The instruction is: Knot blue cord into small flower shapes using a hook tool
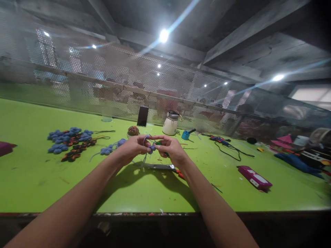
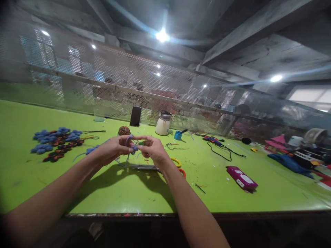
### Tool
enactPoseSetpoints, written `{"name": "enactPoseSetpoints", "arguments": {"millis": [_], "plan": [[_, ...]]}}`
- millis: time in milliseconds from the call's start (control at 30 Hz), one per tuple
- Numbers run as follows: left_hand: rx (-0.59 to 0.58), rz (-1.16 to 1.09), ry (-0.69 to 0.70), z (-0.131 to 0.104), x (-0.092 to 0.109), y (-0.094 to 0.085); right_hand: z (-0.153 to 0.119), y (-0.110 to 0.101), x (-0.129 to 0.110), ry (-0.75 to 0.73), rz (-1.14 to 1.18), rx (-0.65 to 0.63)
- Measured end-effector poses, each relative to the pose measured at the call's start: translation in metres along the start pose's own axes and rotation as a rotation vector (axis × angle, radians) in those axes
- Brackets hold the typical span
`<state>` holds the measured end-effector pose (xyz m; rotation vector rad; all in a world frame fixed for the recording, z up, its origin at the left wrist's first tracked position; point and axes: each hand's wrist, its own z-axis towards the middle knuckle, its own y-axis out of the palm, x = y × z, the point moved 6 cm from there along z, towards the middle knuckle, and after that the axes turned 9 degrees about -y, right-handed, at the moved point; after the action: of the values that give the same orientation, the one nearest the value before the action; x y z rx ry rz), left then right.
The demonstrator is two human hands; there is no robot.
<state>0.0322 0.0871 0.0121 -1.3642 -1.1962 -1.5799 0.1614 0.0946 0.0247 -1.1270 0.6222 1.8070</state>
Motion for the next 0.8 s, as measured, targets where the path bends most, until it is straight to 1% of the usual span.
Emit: {"name": "enactPoseSetpoints", "arguments": {"millis": [200, 300, 533, 800], "plan": [[-0.022, -0.084, -0.024, 0.0014, -0.0023, 0.0030, -0.0014, 0.0001, -0.0015, 0.033, 0.006, -0.040], [-0.035, -0.133, -0.051, 0.0014, -0.0030, 0.0050, -0.0012, 0.0002, -0.0037, 0.038, 0.001, -0.028], [0.006, -0.219, -0.099, 0.0037, -0.0066, 0.0009, 0.0000, -0.0006, -0.0027, 0.010, 0.015, -0.050], [0.019, -0.231, -0.143, 0.0059, -0.0090, -0.0018, 0.0003, -0.0009, -0.0020, 0.027, 0.054, -0.003]]}}
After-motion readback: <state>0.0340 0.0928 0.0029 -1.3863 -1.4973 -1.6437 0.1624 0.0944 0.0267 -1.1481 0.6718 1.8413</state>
